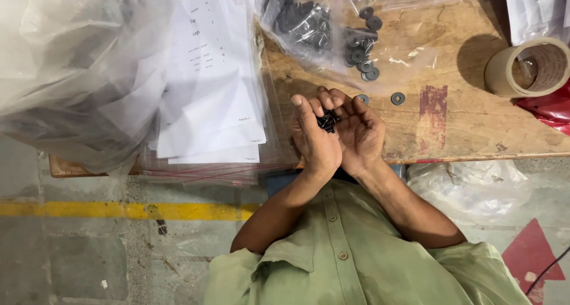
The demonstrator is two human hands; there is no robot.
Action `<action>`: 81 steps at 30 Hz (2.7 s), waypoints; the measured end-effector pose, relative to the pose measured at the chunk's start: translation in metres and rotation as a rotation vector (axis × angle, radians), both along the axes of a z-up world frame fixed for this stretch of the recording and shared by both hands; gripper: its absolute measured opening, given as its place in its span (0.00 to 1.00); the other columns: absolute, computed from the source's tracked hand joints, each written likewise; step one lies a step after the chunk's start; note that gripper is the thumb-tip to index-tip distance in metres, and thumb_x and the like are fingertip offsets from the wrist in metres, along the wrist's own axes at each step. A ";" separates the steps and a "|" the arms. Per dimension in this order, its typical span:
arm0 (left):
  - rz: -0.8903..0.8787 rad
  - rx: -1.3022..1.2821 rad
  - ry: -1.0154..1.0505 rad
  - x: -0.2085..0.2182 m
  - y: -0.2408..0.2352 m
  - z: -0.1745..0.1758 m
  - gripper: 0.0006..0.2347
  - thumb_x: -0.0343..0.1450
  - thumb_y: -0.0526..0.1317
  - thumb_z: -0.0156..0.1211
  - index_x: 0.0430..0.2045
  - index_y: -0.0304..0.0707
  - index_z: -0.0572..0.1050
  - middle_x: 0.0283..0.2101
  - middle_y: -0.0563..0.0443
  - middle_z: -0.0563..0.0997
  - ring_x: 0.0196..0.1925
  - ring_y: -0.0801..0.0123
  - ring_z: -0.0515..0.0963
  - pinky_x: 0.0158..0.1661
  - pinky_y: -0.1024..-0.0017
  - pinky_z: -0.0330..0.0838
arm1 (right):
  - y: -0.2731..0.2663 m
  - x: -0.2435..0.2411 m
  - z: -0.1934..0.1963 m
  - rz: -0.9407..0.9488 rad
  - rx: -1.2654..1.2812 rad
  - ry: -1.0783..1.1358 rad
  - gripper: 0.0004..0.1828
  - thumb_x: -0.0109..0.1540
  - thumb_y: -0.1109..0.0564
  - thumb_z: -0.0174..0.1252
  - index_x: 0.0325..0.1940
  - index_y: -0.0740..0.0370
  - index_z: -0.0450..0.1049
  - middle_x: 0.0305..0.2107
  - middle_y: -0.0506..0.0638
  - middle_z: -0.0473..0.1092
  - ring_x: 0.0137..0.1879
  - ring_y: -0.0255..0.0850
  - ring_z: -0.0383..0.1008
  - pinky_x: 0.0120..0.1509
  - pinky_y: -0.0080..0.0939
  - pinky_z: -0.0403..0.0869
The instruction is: The person counts black screws and washers at a workbench. They take screws from an open plastic bag, count them into their palm, transfer and group them on the table, and handle loose washers while referring to printed instruction sheets.
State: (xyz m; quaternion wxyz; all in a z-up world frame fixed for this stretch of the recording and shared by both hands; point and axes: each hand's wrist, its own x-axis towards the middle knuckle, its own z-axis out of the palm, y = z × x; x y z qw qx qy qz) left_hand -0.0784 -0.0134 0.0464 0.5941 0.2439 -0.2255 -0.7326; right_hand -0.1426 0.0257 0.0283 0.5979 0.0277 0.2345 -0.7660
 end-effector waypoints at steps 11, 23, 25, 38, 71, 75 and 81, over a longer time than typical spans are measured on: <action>0.014 0.025 0.102 -0.002 -0.007 -0.004 0.18 0.82 0.52 0.51 0.28 0.40 0.63 0.34 0.49 0.72 0.38 0.66 0.71 0.45 0.70 0.68 | -0.002 -0.004 -0.009 0.008 0.141 -0.030 0.23 0.69 0.48 0.46 0.56 0.68 0.74 0.46 0.56 0.74 0.58 0.48 0.71 0.71 0.50 0.68; 0.039 0.023 0.055 -0.001 -0.009 0.003 0.18 0.78 0.53 0.53 0.28 0.39 0.65 0.37 0.49 0.72 0.39 0.62 0.74 0.46 0.64 0.72 | -0.004 0.003 -0.030 -0.006 0.066 -0.087 0.12 0.71 0.53 0.49 0.47 0.64 0.72 0.43 0.50 0.73 0.53 0.41 0.70 0.66 0.44 0.68; 0.062 0.002 0.015 -0.002 -0.009 0.006 0.17 0.78 0.53 0.51 0.28 0.39 0.64 0.36 0.49 0.72 0.38 0.64 0.74 0.43 0.66 0.71 | -0.007 0.003 -0.018 0.010 0.166 -0.061 0.16 0.69 0.51 0.48 0.49 0.65 0.74 0.41 0.50 0.73 0.52 0.42 0.71 0.65 0.44 0.68; 0.128 -0.272 -0.066 0.000 -0.011 -0.006 0.13 0.81 0.46 0.49 0.34 0.34 0.67 0.37 0.50 0.71 0.37 0.71 0.71 0.42 0.72 0.71 | -0.009 0.004 -0.016 0.052 0.234 -0.018 0.21 0.69 0.49 0.47 0.56 0.68 0.73 0.47 0.54 0.73 0.55 0.45 0.72 0.66 0.47 0.70; -0.013 0.215 0.208 0.037 -0.041 -0.019 0.15 0.82 0.51 0.49 0.33 0.39 0.70 0.25 0.58 0.67 0.23 0.76 0.64 0.24 0.77 0.61 | -0.005 -0.001 -0.016 0.053 -0.079 -0.295 0.24 0.73 0.50 0.47 0.63 0.74 0.68 0.61 0.66 0.68 0.68 0.54 0.67 0.74 0.53 0.69; -0.185 0.199 0.600 0.050 -0.043 -0.020 0.15 0.83 0.46 0.46 0.53 0.31 0.71 0.54 0.41 0.75 0.55 0.61 0.74 0.56 0.66 0.70 | -0.007 -0.007 0.006 -0.001 -0.090 -0.401 0.25 0.72 0.51 0.48 0.65 0.75 0.65 0.64 0.70 0.66 0.73 0.57 0.64 0.77 0.54 0.67; -0.300 0.195 0.787 0.053 -0.032 -0.006 0.24 0.83 0.47 0.38 0.73 0.31 0.55 0.80 0.41 0.49 0.83 0.56 0.46 0.79 0.56 0.45 | -0.005 -0.024 0.001 -0.035 -0.005 -0.407 0.21 0.72 0.53 0.48 0.61 0.74 0.67 0.61 0.69 0.67 0.66 0.55 0.70 0.68 0.50 0.74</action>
